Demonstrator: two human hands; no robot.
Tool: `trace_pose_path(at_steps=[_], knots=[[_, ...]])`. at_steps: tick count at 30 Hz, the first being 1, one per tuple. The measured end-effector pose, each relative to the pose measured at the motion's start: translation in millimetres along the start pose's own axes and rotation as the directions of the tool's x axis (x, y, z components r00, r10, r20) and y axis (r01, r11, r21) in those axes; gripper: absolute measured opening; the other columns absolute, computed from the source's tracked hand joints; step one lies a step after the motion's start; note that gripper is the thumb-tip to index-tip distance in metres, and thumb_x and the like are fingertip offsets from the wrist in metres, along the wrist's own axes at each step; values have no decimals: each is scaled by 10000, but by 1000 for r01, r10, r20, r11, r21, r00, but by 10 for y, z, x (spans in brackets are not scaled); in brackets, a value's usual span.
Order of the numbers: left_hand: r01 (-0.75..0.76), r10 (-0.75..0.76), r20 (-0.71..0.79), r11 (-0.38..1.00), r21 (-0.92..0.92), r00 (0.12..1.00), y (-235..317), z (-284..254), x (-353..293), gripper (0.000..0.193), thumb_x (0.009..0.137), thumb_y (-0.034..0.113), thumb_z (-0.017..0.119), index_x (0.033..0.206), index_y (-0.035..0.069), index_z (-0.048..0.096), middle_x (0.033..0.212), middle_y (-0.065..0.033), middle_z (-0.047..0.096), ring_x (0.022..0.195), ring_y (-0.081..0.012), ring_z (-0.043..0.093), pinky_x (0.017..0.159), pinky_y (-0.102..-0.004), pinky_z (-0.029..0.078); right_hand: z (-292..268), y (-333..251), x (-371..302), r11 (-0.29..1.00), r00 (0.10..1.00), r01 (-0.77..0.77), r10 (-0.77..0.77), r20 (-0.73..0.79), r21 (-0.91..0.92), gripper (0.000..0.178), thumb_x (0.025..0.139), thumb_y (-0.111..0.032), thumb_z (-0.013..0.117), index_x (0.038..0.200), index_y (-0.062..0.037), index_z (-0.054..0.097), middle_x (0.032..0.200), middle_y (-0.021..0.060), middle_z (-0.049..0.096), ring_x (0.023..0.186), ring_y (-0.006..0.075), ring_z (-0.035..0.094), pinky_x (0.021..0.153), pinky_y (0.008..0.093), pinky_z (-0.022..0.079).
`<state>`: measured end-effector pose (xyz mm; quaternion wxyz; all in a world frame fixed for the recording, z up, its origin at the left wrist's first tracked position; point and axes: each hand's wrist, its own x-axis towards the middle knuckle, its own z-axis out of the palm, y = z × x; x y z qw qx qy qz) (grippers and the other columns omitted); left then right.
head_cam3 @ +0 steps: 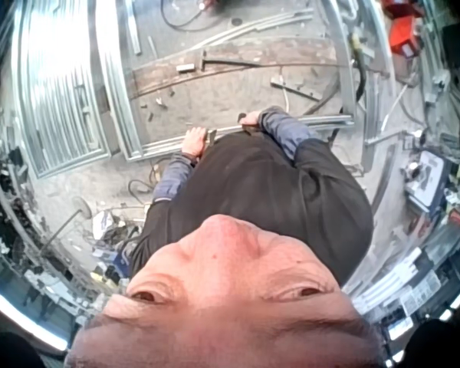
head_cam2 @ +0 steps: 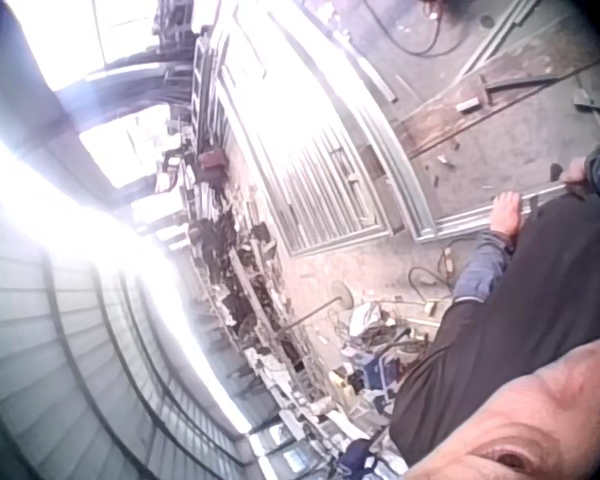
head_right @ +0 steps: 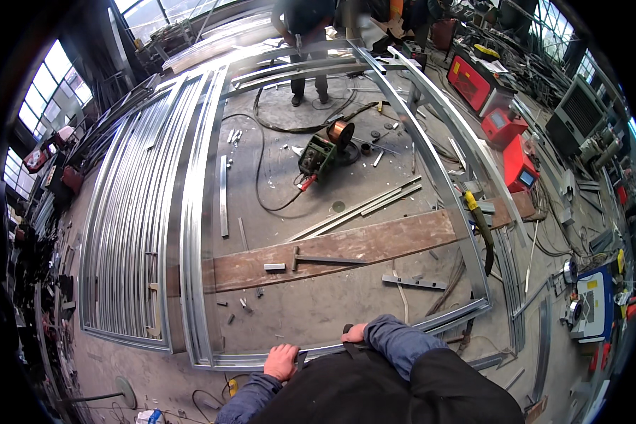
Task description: The person assembles a rectangular metal frame by aligning aluminum profiles on the floor, tapping joints with a hammer, and tack-welding corners using a handheld welding tool. The person repeatedly positions and adjusts the frame pieces to ensure alignment before welding.
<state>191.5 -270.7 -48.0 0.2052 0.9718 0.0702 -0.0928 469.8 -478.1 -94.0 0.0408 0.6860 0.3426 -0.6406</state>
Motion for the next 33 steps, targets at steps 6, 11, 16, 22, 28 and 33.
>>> trace_pose_path(at_steps=[6,11,16,22,28,33], knots=[[-2,1,-19,1000,-16,1000,17,-16,5,395,808,265,701,1175,120,685,1109,-89,700,1125,-307,655,941,-456,488,62,73,91,999,1000,-10,11,-17,33,750,970,-643,457,1422,-83,667,1519,235,609,1440,401,545,1173,485,416],[-22,22,-17,999,26,1000,-75,112,-12,555,712,324,827,1201,120,660,1110,-78,679,1120,-298,651,961,-443,492,-1,-17,-78,999,1000,-8,8,2,42,760,971,-655,461,1432,-85,663,1518,237,610,1441,402,546,1177,482,415],[-7,7,-2,1000,17,1000,-54,97,-2,552,707,310,826,1199,119,663,1116,-76,681,1131,-294,649,969,-442,490,-22,-23,-98,999,1000,-19,19,6,43,792,964,-683,463,1433,-78,666,1521,234,610,1445,396,546,1178,480,419],[-22,23,-36,1000,11,999,-49,74,-10,542,712,308,825,1195,119,669,1109,-74,686,1127,-287,651,963,-436,488,50,113,105,999,1000,-30,31,-4,41,828,951,-714,485,1424,-61,675,1524,228,612,1443,395,549,1181,478,419],[-16,17,-36,1000,20,999,-27,59,-21,530,702,296,824,1178,123,668,1090,-68,681,1099,-278,653,948,-431,487,62,163,166,1000,1000,20,-20,0,22,851,966,-737,455,1399,-45,691,1510,237,620,1424,416,562,1174,483,427],[-27,28,-37,999,17,999,-18,9,1,505,695,258,809,1159,123,661,1080,-67,673,1086,-284,652,931,-433,487,62,130,147,1000,1000,16,-15,-19,11,834,953,-717,468,1391,-43,692,1498,243,627,1416,416,569,1166,480,436]])
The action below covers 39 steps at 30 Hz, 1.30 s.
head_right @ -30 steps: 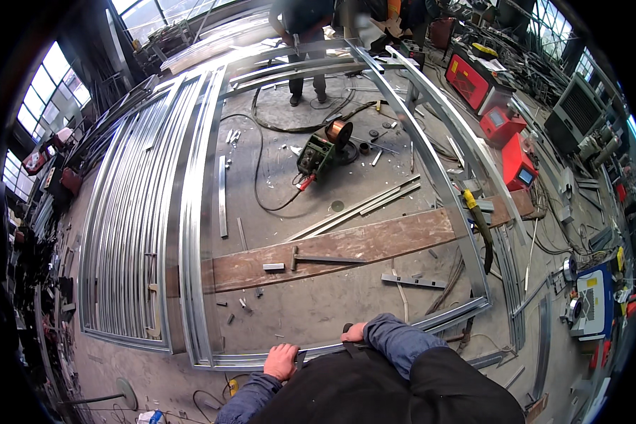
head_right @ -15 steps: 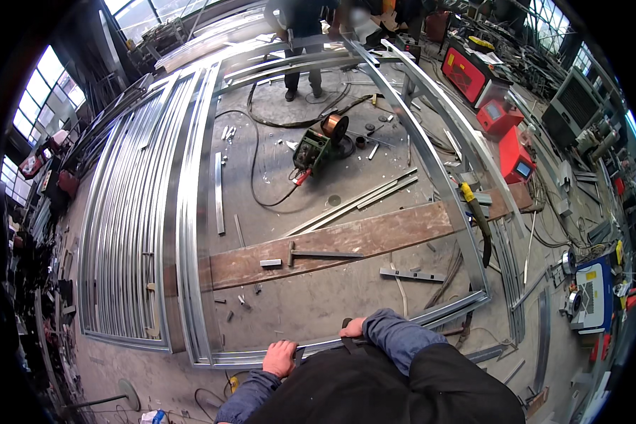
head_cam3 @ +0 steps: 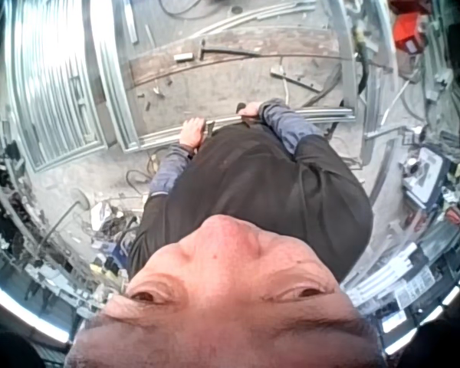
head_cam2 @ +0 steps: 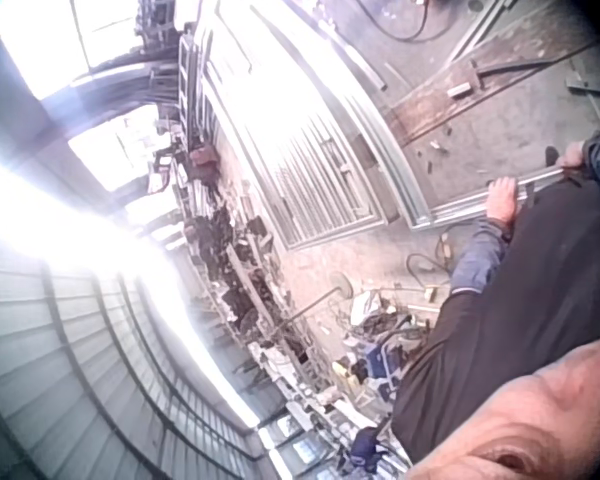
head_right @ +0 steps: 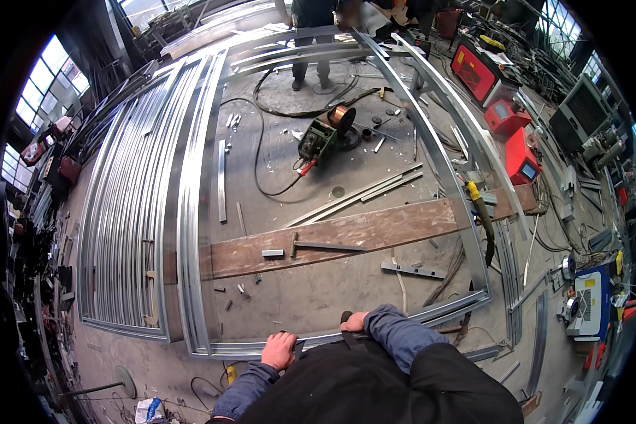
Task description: The person assembles a rectangular metal frame by aligning aluminum profiles on the floor, tapping joints with a hammer, and tack-welding corners using a handheld welding tool. The person repeatedly positions and adjusts the frame pieces to ensure alignment before welding.
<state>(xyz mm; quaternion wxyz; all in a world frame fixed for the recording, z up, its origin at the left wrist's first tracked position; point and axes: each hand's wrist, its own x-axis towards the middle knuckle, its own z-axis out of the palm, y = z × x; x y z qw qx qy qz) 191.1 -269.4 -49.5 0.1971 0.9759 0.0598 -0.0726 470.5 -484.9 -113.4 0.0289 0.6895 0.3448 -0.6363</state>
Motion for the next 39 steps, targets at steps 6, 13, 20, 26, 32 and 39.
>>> trace_pose_path(at_steps=[6,13,20,26,32,39], knots=[[11,-11,13,1000,-2,1000,-8,25,13,498,688,267,808,1140,125,653,1061,-70,663,1082,-292,651,921,-440,490,-12,6,20,999,1000,21,-20,19,-37,843,952,-721,453,1411,-52,680,1506,242,619,1422,426,559,1175,486,431],[28,-28,21,1000,2,999,-22,53,9,523,674,281,836,1144,142,654,1062,-63,657,1091,-291,649,921,-443,492,-35,-46,-32,999,1000,6,-6,18,-36,850,964,-739,413,1431,-78,673,1524,233,606,1437,430,541,1196,491,414],[53,-52,53,998,-19,997,90,-116,48,309,848,194,658,1147,127,691,1092,-70,690,1102,-291,657,918,-453,487,15,41,86,997,999,41,-39,26,-66,835,968,-719,405,1422,-70,672,1514,230,615,1427,421,553,1177,489,427],[37,-37,40,999,-9,999,87,-118,39,299,859,193,648,1148,131,694,1084,-69,689,1089,-290,658,911,-449,491,38,31,113,997,999,37,-36,17,-60,829,981,-707,391,1413,-58,671,1504,236,620,1426,423,553,1169,491,432],[29,-29,49,1000,7,998,-16,63,10,528,685,283,831,1165,143,659,1074,-66,656,1095,-298,645,928,-452,491,51,44,143,998,999,37,-37,7,-59,836,987,-713,384,1409,-52,673,1505,238,617,1426,430,550,1171,491,431],[39,-39,42,999,7,998,76,-86,34,324,873,177,639,1190,143,699,1101,-62,694,1090,-282,659,925,-441,495,34,36,96,996,999,52,-51,10,-67,822,978,-709,401,1405,-65,681,1493,236,629,1412,429,563,1155,490,443]])
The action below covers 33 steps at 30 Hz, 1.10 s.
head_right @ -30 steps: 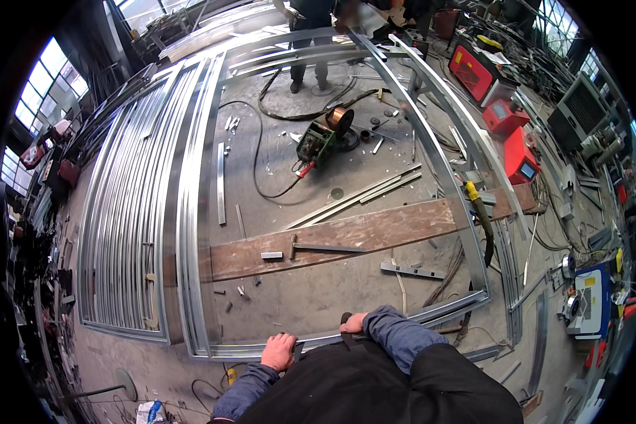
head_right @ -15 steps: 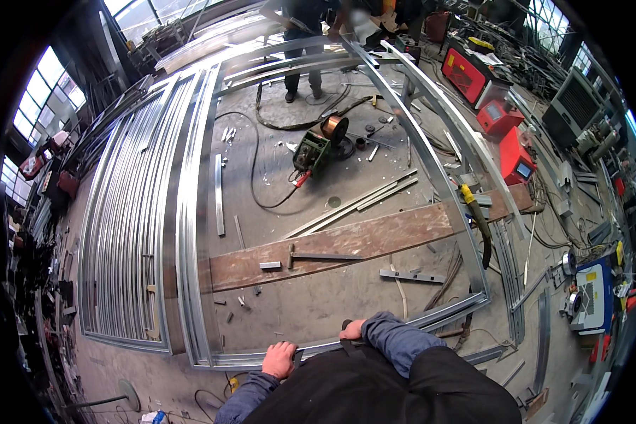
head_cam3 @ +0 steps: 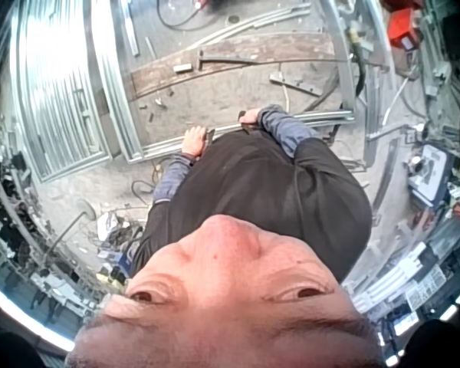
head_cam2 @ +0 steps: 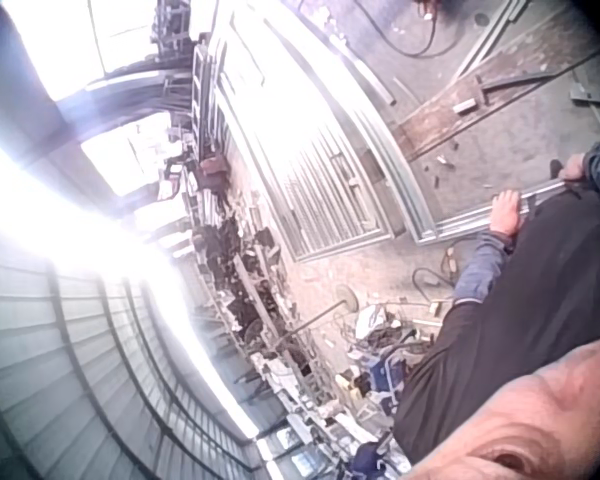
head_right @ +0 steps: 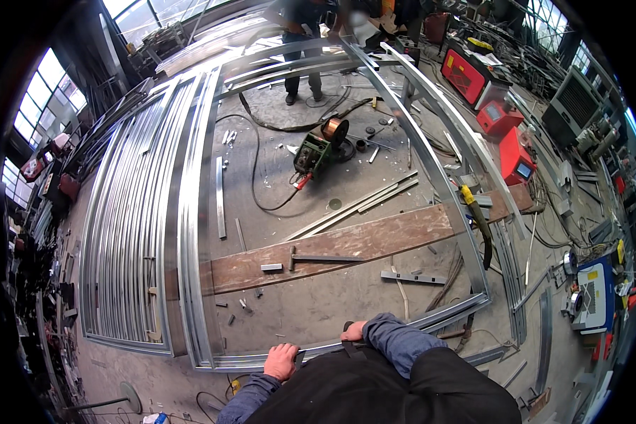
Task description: The person assembles a rectangular metal frame by aligning aluminum profiles on the floor, tapping joints with a hammer, and tack-welding corners using a handheld welding tool. The person repeatedly positions and adjusts the frame pieces to ensure alignment before welding.
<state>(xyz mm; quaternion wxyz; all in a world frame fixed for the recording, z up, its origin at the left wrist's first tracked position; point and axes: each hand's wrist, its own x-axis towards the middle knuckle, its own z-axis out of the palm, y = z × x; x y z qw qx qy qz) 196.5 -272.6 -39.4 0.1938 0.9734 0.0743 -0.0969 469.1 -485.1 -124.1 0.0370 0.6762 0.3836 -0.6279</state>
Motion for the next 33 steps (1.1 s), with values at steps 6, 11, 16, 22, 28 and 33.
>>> trace_pose_path(at_steps=[6,11,16,22,28,33], knots=[[8,-8,-13,1000,-11,1000,53,-74,2,342,882,176,639,1217,140,700,1099,-62,694,1092,-284,656,931,-441,491,-7,-22,-11,1000,1000,-14,14,0,9,811,968,-698,420,1400,-65,685,1479,235,641,1402,424,574,1143,486,453],[6,-6,5,1000,-11,1000,23,-46,-4,337,895,175,635,1224,140,700,1098,-65,695,1100,-285,656,932,-442,490,-56,-100,-130,998,999,-49,49,16,40,754,982,-637,429,1404,-63,674,1498,236,623,1417,416,564,1148,480,441],[6,-6,-2,1000,-15,1000,19,-11,1,341,888,177,641,1222,139,701,1097,-65,695,1103,-285,657,931,-443,490,-54,-88,-115,999,999,-36,35,16,23,720,983,-602,443,1408,-65,667,1508,231,617,1428,404,559,1153,478,435],[4,-5,-14,1000,-28,1000,-5,2,-10,365,856,190,659,1215,138,701,1086,-67,694,1100,-286,656,919,-445,489,-75,-141,-201,998,998,-62,63,-17,15,698,982,-597,445,1395,-84,677,1491,231,630,1411,402,574,1142,482,444],[-18,17,-24,1000,-25,1000,-59,63,-17,468,782,307,750,1211,132,687,1075,-77,676,1097,-298,654,936,-449,488,-68,-110,-179,999,999,-38,39,-16,26,665,985,-588,454,1353,-94,704,1433,252,659,1357,425,603,1101,500,463],[-26,26,-32,1000,-14,999,-98,133,-28,534,740,364,805,1206,133,680,1071,-81,670,1097,-302,654,946,-449,489,-87,-140,-200,999,999,-40,40,1,22,646,1000,-573,450,1370,-105,695,1445,247,652,1364,431,594,1105,501,460]])
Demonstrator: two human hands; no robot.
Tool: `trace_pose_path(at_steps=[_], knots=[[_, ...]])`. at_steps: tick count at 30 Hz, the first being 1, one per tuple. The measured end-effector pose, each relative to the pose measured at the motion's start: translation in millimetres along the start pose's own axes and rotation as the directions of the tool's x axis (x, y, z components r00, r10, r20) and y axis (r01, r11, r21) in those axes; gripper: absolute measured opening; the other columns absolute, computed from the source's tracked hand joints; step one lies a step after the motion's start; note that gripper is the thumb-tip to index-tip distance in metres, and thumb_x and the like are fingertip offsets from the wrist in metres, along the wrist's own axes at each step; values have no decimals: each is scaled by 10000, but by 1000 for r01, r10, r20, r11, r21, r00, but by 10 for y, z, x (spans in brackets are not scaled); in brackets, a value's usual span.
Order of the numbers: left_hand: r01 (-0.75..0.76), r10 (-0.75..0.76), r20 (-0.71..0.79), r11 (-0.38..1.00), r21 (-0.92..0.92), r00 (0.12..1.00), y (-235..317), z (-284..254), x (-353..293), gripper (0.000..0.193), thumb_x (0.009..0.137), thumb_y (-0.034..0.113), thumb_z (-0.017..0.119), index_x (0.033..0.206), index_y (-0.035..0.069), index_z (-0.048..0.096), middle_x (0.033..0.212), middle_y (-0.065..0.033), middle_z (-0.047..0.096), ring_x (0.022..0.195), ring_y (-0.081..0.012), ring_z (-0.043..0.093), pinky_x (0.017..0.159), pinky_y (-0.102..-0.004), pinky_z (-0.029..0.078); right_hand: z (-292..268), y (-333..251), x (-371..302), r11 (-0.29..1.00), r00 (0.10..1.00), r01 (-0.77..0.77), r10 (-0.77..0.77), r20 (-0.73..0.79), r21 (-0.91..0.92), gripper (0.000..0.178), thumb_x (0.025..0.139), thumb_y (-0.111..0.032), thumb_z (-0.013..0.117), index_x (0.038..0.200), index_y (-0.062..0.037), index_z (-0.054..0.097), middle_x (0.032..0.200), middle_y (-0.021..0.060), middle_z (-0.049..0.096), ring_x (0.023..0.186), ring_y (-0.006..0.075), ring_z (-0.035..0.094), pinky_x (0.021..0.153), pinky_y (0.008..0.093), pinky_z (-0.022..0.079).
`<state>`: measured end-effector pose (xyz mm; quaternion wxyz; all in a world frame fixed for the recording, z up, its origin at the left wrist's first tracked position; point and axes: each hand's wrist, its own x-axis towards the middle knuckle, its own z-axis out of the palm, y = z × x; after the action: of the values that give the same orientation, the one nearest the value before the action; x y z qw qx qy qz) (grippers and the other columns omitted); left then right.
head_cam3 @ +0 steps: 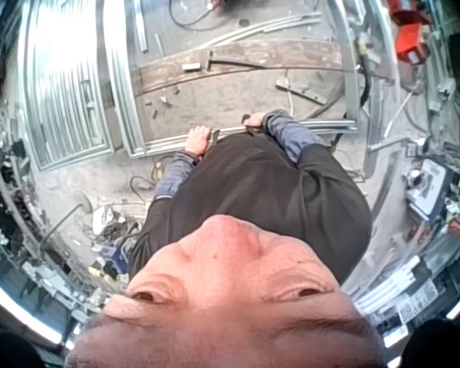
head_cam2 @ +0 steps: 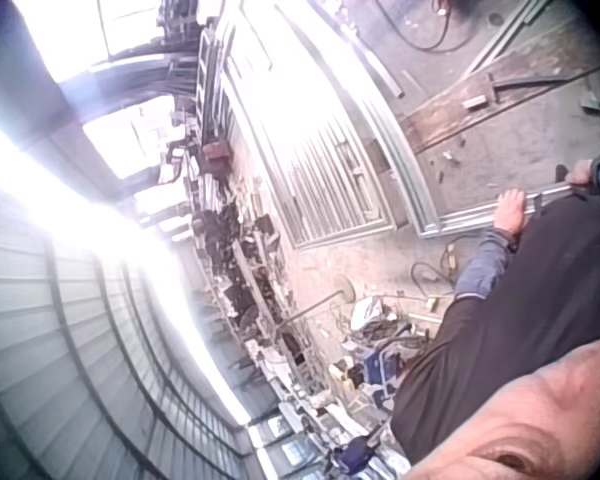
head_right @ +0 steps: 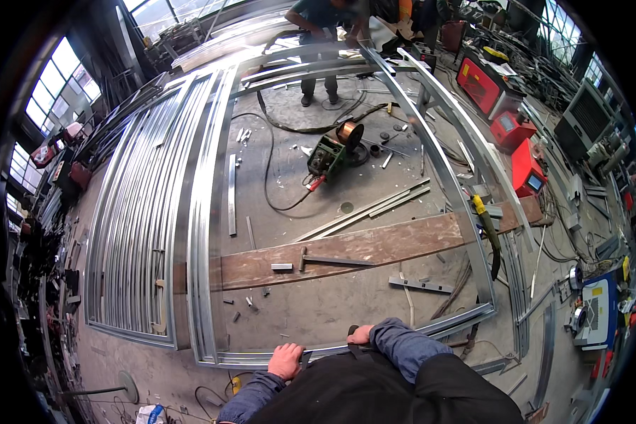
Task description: The person assembles a rectangular metal frame by aligning aluminum profiles on the floor, tapping joints with a hammer, and tack-welding corners using a handheld welding tool. The person repeatedly positions and adjusts the frame pieces to ensure alignment before welding.
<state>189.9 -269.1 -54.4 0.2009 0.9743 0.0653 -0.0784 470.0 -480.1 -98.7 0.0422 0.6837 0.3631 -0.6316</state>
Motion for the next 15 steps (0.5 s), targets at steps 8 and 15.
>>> trace_pose_path(at_steps=[8,15], knots=[[5,-5,18,1000,2,1000,29,-47,25,527,725,331,815,1194,133,679,1082,-79,673,1100,-299,653,943,-446,492,25,38,74,999,1000,8,-8,7,-37,642,1020,-579,415,1386,-123,681,1455,245,643,1378,445,574,1117,509,452],[8,-8,7,1000,7,1000,15,-22,11,477,753,309,781,1185,129,686,1070,-77,677,1083,-299,658,935,-444,493,10,21,63,998,999,35,-34,24,-47,619,1026,-571,410,1393,-147,672,1466,236,636,1381,441,570,1114,503,448]])
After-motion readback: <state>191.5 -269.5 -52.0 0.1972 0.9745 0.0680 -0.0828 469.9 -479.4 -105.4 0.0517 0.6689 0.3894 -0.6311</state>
